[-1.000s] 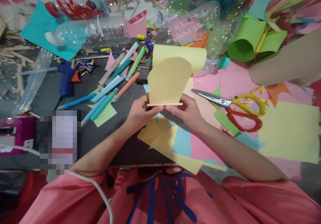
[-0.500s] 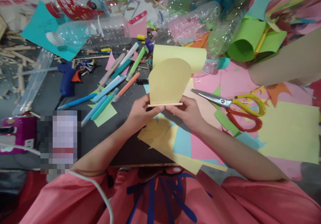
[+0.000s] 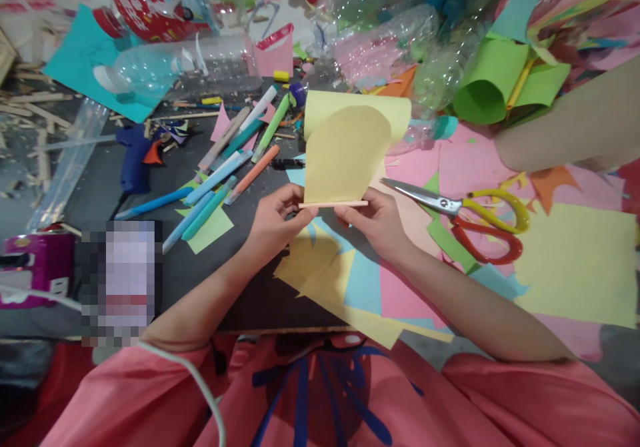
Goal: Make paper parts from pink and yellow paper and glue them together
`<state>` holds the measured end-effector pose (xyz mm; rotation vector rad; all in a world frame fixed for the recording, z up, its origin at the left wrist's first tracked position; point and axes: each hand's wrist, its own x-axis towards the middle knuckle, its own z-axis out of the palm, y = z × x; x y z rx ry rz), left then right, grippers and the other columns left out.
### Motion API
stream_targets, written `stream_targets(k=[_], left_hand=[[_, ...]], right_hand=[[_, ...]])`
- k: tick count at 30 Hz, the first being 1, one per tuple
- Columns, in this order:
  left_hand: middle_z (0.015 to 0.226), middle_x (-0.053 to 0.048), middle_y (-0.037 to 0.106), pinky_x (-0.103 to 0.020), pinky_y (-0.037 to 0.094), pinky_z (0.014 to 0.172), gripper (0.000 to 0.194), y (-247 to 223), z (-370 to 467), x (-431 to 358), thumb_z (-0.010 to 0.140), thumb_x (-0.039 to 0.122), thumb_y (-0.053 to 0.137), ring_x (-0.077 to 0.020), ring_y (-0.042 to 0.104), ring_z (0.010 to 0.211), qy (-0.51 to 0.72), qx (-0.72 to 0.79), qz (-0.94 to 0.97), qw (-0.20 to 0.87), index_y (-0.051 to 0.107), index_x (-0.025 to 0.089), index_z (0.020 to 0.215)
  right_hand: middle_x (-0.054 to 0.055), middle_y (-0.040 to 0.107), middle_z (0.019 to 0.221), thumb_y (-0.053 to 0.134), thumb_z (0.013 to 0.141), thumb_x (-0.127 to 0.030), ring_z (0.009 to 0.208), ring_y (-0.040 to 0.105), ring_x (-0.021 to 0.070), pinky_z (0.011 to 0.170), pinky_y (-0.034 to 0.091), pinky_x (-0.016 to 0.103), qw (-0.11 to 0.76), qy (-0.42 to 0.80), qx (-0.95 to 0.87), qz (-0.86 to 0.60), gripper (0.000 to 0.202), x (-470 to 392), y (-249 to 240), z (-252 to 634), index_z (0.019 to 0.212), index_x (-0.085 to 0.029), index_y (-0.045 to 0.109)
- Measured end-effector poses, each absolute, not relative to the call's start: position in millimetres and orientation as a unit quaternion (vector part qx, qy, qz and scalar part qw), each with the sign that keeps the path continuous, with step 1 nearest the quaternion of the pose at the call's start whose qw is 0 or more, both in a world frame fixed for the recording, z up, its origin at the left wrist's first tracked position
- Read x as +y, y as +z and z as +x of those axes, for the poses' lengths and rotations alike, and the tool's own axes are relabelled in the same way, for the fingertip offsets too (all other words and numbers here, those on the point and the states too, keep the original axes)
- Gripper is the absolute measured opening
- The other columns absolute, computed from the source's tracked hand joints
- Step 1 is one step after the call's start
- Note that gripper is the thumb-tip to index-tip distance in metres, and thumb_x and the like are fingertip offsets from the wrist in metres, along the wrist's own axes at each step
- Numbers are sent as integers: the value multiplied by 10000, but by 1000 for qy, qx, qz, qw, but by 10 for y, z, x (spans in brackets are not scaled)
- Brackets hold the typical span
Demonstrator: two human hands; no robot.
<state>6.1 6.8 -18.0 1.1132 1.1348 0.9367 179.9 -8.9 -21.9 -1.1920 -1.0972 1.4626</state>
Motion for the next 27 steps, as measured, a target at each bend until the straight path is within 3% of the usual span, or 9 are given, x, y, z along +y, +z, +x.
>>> stream_targets(k=[4,9,15,22,27], left_hand=[[681,26,587,-238,461,637,196,-165,59,64,659,293,759,-98,536,624,415,492,483,594,601,180,688],[671,30,574,-241,458,618,246,-171,57,64,658,323,786,-101,525,619,424,498,487,579,581,192,697],[708,44,553,-216,473,638,447,-207,48,104,565,314,892,-92,546,651,462,469,470,587,487,209,724],[897,-8,683,-268,524,773,663,-229,43,97,541,376,917,-178,672,858,425,444,474,631,509,235,1045],[873,-34,700,-308,533,767,753,-236,48,62,579,461,891,-246,704,911,403,465,475,629,489,229,1172]], right_hand=[[-47,588,597,816,618,-619,501,482,85,493,471,260,469,599,-431,-485,455,-80,-215,1796,720,-212,640],[-50,578,582,807,635,-619,515,505,99,501,469,268,454,602,-434,-493,458,-79,-213,1811,757,-211,638],[-53,582,565,818,635,-593,501,528,97,496,491,264,465,604,-422,-491,445,-76,-203,1816,731,-206,618],[-2,663,685,777,670,-621,616,610,134,589,552,306,454,592,-458,-484,442,-86,-228,1809,751,-205,653],[47,732,849,786,681,-588,775,677,184,700,590,359,452,596,-466,-472,415,-95,-249,1795,813,-204,699]])
